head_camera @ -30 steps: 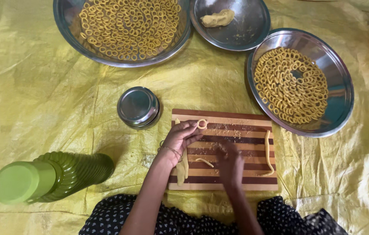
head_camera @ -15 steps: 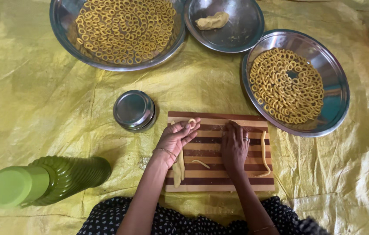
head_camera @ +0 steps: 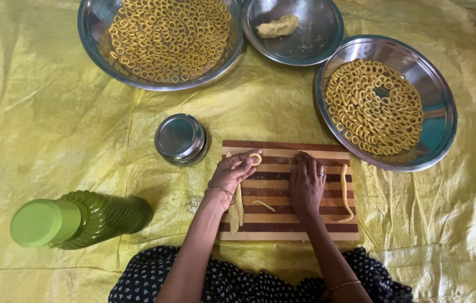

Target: The person rolls small pieces of dough into thin ropes on a wooden board, then joins the ends to form rings. The finished rings are placed into a metal bowl. The process is repeated continuously.

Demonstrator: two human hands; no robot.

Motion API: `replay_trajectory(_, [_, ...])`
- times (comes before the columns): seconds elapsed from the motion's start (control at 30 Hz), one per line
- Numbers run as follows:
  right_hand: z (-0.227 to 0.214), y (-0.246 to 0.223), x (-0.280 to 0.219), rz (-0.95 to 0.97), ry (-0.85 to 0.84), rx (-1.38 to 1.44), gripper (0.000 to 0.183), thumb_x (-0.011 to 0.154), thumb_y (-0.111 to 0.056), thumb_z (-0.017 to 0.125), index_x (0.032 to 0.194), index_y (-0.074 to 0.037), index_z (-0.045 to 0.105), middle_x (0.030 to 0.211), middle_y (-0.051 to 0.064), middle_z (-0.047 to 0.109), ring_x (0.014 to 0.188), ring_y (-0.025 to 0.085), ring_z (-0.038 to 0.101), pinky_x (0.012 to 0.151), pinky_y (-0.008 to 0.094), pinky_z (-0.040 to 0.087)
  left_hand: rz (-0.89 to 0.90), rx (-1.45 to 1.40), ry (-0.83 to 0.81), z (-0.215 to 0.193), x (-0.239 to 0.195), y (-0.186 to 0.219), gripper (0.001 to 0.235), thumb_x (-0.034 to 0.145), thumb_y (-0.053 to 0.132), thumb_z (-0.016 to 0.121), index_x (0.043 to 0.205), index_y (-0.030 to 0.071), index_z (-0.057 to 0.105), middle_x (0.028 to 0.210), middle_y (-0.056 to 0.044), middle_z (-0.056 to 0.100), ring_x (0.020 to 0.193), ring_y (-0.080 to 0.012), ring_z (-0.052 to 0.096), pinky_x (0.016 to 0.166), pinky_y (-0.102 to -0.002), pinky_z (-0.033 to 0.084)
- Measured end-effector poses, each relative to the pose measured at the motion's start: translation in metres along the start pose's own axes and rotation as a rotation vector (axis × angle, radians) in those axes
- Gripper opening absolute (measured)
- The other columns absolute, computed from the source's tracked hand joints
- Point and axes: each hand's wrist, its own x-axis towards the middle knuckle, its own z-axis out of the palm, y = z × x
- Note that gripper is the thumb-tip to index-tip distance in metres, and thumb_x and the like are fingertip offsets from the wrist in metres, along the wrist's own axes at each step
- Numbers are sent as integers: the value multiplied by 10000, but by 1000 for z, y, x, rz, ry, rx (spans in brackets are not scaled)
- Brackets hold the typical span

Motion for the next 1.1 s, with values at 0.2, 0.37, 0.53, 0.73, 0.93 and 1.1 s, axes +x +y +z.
replay_trajectory(0.2, [-1,-1,0,0,3,12,293,1062,-236,512,1275,-83,644,1332,76,604,1213,309,570,1012,491,446,-72,56,36,5,-4,5,373,973,389,606,1117,85,768,1294,-67,744,1163,-151,696,1039,-309,546])
replay_trajectory(0.37, [2,2,0,11,-31,-4,316,1075,-248,485,1296,-82,637,1337,82,599,1208,294,572,1012,494,443,13,60,-12,2,-3,6,335,968,359,687,1023,35,747,1353,-31,726,1173,-171,678,1051,-341,545])
replay_trajectory(0.53, [5,4,-1,16,-32,-16,319,1078,-253,475,1296,-85,635,1340,80,599,1219,292,570,1013,489,445,-16,-1,4,4,-4,9,275,949,337,655,1057,103,751,1317,-18,730,1186,-145,689,1044,-331,548])
replay_trajectory(0.73, [7,5,-2,2,-18,-7,308,1075,-242,487,1294,-83,633,1341,79,601,1225,287,570,1022,481,446,-21,17,8,4,-4,8,200,953,269,662,1062,119,737,1306,-24,734,1186,-149,681,1054,-343,541])
replay_trajectory(0.93, [4,4,-2,-2,-19,-7,306,1052,-214,501,1296,-81,629,1344,85,594,1236,290,559,1020,484,441,7,-33,-33,1,-4,8,242,994,296,649,1005,72,738,1307,-27,743,1194,-149,687,1069,-360,532])
replay_trajectory(1.1, [4,4,-1,6,-36,-11,300,1050,-211,507,1293,-80,624,1346,82,593,1239,288,555,1016,483,439,-71,-18,22,5,-8,13,354,993,391,588,1092,109,777,1270,-59,727,1160,-146,662,1072,-346,514])
